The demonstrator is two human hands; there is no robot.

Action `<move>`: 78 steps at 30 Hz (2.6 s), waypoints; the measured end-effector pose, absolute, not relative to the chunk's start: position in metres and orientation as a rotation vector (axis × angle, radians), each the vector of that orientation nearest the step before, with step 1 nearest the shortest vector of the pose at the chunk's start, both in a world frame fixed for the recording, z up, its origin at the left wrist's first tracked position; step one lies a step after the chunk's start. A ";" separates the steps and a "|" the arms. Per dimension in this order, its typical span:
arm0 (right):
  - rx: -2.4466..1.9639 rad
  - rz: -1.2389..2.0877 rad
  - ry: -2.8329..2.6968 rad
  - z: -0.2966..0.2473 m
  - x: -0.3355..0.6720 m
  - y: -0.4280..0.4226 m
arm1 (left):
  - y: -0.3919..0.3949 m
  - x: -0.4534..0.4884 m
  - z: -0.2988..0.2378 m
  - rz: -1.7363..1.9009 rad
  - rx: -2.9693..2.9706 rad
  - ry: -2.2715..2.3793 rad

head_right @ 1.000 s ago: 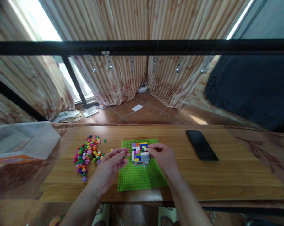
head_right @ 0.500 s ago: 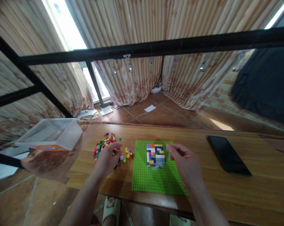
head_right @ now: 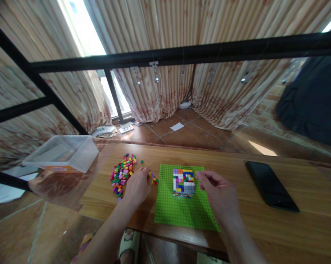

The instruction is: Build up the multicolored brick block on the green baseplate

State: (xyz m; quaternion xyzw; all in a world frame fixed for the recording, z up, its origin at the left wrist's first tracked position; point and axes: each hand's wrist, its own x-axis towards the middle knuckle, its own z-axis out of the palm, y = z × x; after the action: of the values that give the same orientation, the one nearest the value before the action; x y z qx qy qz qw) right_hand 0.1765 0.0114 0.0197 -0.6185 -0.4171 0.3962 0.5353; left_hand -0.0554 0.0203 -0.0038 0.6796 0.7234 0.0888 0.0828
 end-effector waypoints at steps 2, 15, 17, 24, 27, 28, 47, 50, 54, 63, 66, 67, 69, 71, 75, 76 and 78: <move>-1.478 0.950 -0.993 0.020 0.176 0.011 | 0.020 -0.055 -0.006 0.269 2.035 2.161; -1.492 0.962 -1.036 0.015 0.175 0.012 | 0.013 -0.053 0.000 0.301 2.062 2.030; -1.496 0.961 -1.037 0.015 0.174 0.013 | 0.012 -0.051 0.000 0.291 2.061 1.995; -1.526 0.959 -1.044 0.015 0.174 0.012 | 0.010 -0.050 -0.002 0.320 2.084 1.897; -1.525 0.945 -1.057 0.015 0.174 0.011 | 0.011 -0.054 -0.002 0.328 2.082 1.881; -1.525 0.940 -1.066 0.015 0.173 0.011 | 0.011 -0.055 -0.002 0.321 2.082 1.882; -1.474 0.852 -1.109 0.026 0.166 0.009 | 0.022 -0.075 -0.001 0.749 1.851 1.820; -1.405 0.792 -1.108 0.029 0.159 0.005 | 0.025 -0.077 0.002 0.981 1.438 1.631; -1.281 0.706 -1.235 0.029 0.142 -0.006 | 0.021 -0.077 0.015 1.148 0.894 1.214; -1.138 0.786 -1.605 0.025 0.097 -0.011 | 0.006 -0.059 0.027 1.097 0.325 0.732; -1.148 0.800 -1.590 0.027 0.091 -0.008 | 0.004 -0.053 0.025 1.075 0.301 0.691; -1.150 0.796 -1.588 0.027 0.090 -0.007 | 0.003 -0.052 0.025 1.071 0.294 0.686; -1.152 0.778 -1.583 0.026 0.089 -0.004 | 0.003 -0.050 0.026 1.070 0.278 0.686; -1.172 0.764 -1.563 0.023 0.089 -0.002 | 0.003 -0.049 0.027 1.078 0.265 0.696; -1.206 0.760 -1.514 0.018 0.087 0.001 | 0.004 -0.046 0.026 1.103 0.240 0.700; -1.205 0.749 -1.514 0.018 0.086 0.000 | 0.004 -0.044 0.025 1.109 0.220 0.691; -1.202 0.704 -1.525 0.017 0.084 0.000 | 0.005 -0.040 0.023 1.116 0.155 0.668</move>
State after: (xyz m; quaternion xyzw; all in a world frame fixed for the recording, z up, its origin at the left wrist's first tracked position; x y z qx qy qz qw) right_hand 0.0836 -0.0004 0.0165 -0.4996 -0.6341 0.2925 0.5126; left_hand -0.0400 0.0052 0.0229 0.0723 0.3106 0.5191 0.7930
